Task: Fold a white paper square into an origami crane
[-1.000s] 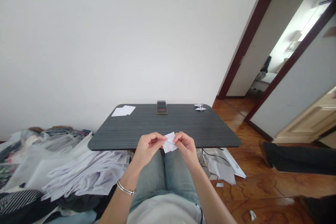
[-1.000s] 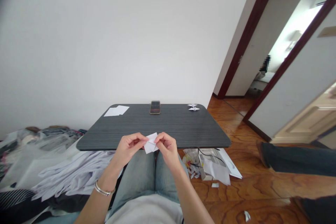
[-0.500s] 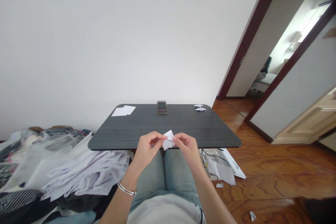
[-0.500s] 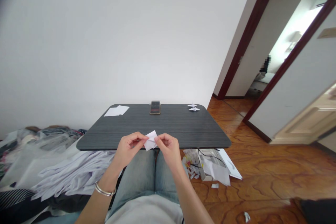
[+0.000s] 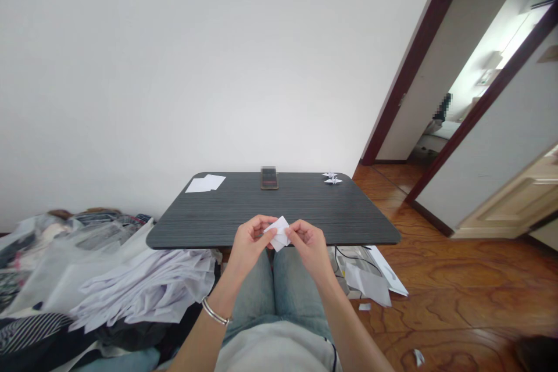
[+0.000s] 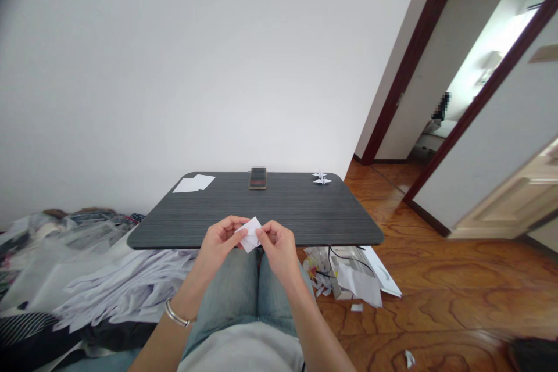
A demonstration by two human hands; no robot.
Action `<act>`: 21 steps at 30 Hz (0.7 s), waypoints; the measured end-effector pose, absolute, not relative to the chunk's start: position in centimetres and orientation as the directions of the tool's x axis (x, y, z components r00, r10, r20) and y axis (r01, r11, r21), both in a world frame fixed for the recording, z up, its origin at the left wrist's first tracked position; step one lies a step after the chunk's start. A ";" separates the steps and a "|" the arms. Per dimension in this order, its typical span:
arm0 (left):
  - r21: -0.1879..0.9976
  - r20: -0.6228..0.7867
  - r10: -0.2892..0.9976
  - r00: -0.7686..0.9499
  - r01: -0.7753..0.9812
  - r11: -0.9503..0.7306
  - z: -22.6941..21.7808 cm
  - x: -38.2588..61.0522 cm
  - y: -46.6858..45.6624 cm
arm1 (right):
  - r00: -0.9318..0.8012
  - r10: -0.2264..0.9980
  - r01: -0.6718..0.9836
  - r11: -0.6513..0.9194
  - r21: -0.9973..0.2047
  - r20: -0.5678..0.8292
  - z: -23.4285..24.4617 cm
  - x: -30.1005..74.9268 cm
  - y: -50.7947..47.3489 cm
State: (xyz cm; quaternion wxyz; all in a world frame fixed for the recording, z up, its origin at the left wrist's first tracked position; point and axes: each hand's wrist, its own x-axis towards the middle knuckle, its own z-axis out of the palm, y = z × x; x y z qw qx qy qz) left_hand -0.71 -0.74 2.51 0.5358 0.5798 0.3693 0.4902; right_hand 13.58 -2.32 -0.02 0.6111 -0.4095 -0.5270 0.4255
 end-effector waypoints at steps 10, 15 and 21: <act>0.980 0.148 0.969 0.196 -0.158 -0.117 2.4 -0.2 -0.7 | 0.122 0.949 -0.090 0.303 -0.949 0.292 -0.3 13.3 -2.3; 0.980 0.156 0.965 0.212 -0.158 -0.123 2.3 -0.1 -0.8 | 0.147 0.949 -0.125 0.297 -0.947 0.278 -0.1 13.2 -2.3; 0.975 0.179 0.961 0.210 -0.171 -0.144 2.1 -0.1 -0.7 | 0.167 0.943 -0.108 0.309 -0.945 0.289 -0.3 13.3 -2.1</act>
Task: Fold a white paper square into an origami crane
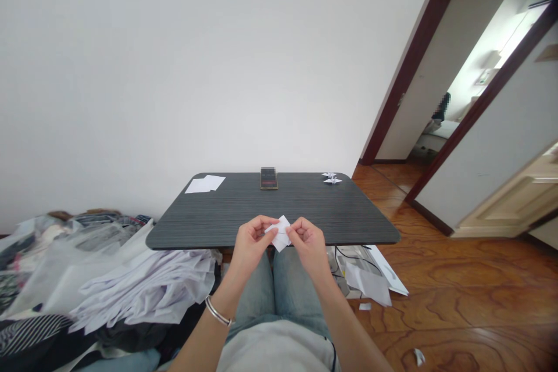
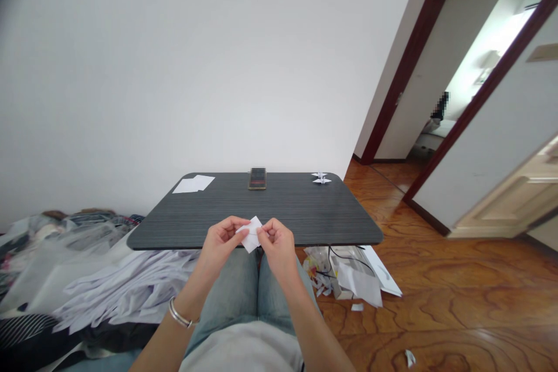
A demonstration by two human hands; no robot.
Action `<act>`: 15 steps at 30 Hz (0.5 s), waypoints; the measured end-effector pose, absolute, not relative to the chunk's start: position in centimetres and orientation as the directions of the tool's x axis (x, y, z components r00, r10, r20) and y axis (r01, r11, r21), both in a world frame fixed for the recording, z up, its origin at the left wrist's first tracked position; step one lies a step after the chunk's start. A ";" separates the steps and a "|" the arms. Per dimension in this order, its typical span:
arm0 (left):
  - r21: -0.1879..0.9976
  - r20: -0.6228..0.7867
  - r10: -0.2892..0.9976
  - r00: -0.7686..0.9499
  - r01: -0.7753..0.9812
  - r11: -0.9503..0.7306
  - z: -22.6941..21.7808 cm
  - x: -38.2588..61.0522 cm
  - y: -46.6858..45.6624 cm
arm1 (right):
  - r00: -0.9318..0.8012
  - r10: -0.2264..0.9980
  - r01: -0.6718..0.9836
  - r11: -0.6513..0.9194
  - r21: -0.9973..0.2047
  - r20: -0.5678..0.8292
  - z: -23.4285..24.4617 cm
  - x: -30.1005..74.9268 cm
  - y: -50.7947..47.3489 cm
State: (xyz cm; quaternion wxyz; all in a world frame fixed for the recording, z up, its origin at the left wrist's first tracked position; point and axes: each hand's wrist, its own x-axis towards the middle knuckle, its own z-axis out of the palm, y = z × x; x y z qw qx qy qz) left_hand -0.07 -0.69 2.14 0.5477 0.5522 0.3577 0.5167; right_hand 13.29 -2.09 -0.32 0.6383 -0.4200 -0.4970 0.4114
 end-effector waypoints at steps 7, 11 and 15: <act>0.975 0.203 0.967 0.156 -0.119 -0.186 2.2 0.0 -0.7 | 0.176 0.948 -0.202 0.300 -0.932 0.266 0.0 13.0 -2.2; 0.976 0.201 0.968 0.153 -0.112 -0.185 2.3 0.0 -0.8 | 0.168 0.950 -0.195 0.292 -0.936 0.261 0.1 13.0 -2.3; 0.972 0.199 0.970 0.139 -0.151 -0.178 2.2 0.1 -0.7 | 0.151 0.950 -0.176 0.298 -0.938 0.274 0.1 13.1 -2.3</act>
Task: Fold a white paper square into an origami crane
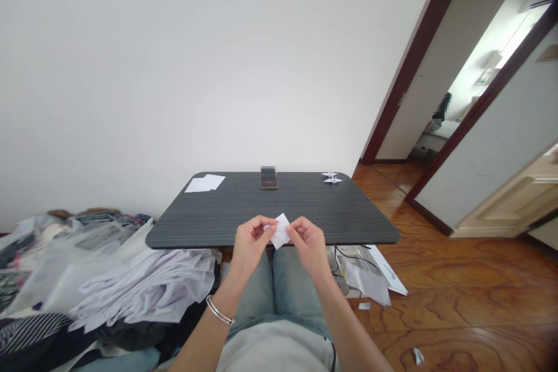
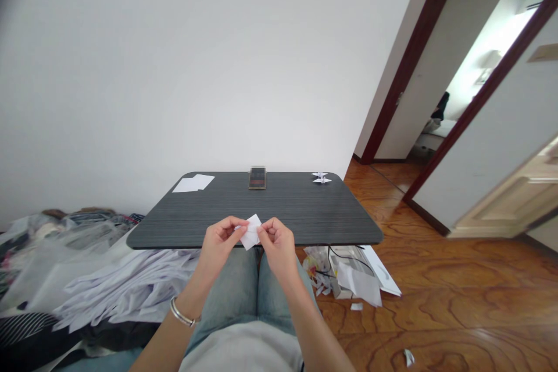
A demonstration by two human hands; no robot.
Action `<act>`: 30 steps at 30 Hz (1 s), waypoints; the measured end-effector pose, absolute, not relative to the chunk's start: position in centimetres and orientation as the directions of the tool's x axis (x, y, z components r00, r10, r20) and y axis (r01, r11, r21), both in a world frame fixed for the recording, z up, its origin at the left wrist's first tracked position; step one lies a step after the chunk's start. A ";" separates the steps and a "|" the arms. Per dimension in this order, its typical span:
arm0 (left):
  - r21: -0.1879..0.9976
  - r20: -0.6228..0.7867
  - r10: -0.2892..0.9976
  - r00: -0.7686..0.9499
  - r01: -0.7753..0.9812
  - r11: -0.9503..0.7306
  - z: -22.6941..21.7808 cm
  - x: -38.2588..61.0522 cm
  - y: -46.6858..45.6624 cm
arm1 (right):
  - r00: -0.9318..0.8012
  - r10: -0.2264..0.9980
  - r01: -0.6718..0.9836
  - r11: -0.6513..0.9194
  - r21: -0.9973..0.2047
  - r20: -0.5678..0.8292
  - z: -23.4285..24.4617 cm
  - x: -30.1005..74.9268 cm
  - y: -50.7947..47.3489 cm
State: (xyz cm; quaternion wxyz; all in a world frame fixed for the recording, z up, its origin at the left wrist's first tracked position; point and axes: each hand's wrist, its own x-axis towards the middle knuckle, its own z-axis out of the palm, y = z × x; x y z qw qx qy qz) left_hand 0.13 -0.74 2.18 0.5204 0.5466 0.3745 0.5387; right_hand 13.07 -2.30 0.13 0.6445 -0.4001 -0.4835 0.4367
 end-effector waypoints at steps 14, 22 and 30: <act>0.975 0.175 0.983 0.063 -0.152 -0.163 1.9 0.5 -0.6 | 0.146 0.946 -0.140 0.309 -0.941 0.289 -0.5 13.0 -2.3; 0.971 0.217 0.975 0.052 -0.114 -0.210 2.4 0.4 -0.8 | 0.152 0.941 -0.229 0.330 -0.916 0.302 0.4 12.8 -2.8; 0.951 0.307 0.949 0.065 0.009 -0.309 2.1 0.1 -0.7 | 0.095 0.972 -0.284 0.234 -0.930 0.216 0.8 13.0 -2.7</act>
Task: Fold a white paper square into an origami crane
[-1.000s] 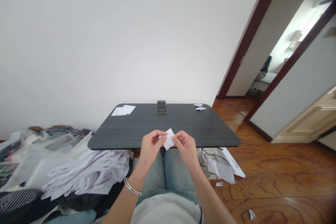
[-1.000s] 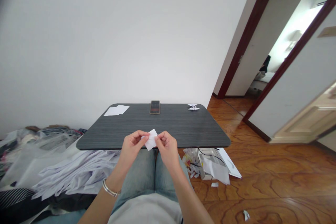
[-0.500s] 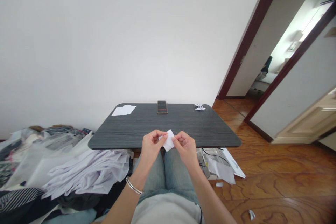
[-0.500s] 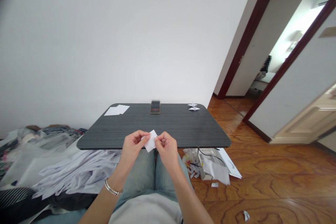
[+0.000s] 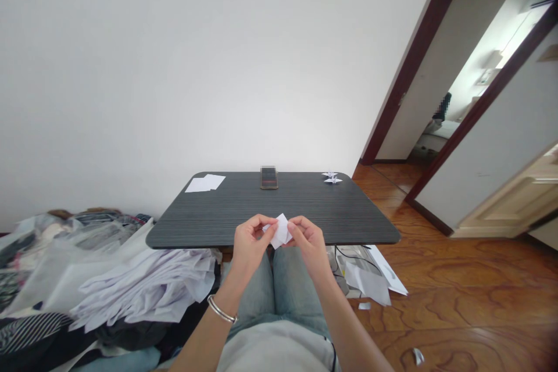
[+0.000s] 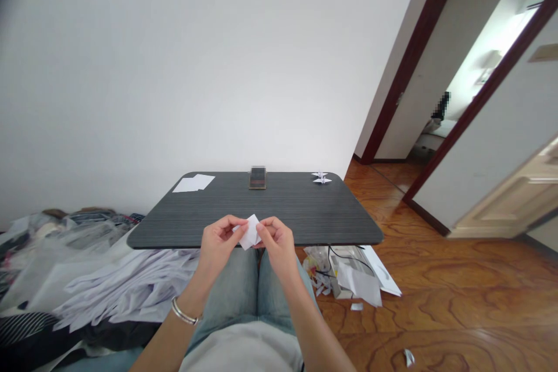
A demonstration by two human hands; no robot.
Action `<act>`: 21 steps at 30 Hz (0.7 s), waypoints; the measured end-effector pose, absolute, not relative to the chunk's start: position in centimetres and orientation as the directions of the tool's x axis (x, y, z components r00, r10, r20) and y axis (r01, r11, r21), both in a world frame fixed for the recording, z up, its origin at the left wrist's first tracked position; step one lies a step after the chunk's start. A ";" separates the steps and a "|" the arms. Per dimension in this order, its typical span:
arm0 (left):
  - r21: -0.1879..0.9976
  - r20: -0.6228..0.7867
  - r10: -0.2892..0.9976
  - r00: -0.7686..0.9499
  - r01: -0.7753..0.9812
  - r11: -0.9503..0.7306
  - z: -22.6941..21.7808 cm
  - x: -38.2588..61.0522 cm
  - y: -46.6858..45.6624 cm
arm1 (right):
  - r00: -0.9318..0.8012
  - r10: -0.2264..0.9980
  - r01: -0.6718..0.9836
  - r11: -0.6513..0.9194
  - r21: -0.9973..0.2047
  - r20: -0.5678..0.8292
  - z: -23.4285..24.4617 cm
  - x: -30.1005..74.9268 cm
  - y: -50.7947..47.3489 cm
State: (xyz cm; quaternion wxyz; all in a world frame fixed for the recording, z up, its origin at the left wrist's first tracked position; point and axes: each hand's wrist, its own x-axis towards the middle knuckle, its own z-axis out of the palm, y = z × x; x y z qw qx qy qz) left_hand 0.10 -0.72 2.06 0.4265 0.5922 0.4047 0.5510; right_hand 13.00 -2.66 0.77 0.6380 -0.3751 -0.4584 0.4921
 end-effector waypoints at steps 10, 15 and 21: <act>0.933 0.349 0.934 0.074 0.065 -0.354 2.4 0.2 -1.0 | 0.135 0.963 -0.179 0.257 -0.950 0.235 0.8 12.9 -2.4; 0.934 0.346 0.933 0.094 0.056 -0.352 2.5 0.3 -1.0 | 0.155 0.958 -0.158 0.266 -0.951 0.242 0.8 12.9 -2.4; 0.944 0.322 0.941 0.100 0.037 -0.327 2.4 0.3 -0.8 | 0.134 0.952 -0.086 0.287 -0.954 0.274 0.6 13.2 -2.3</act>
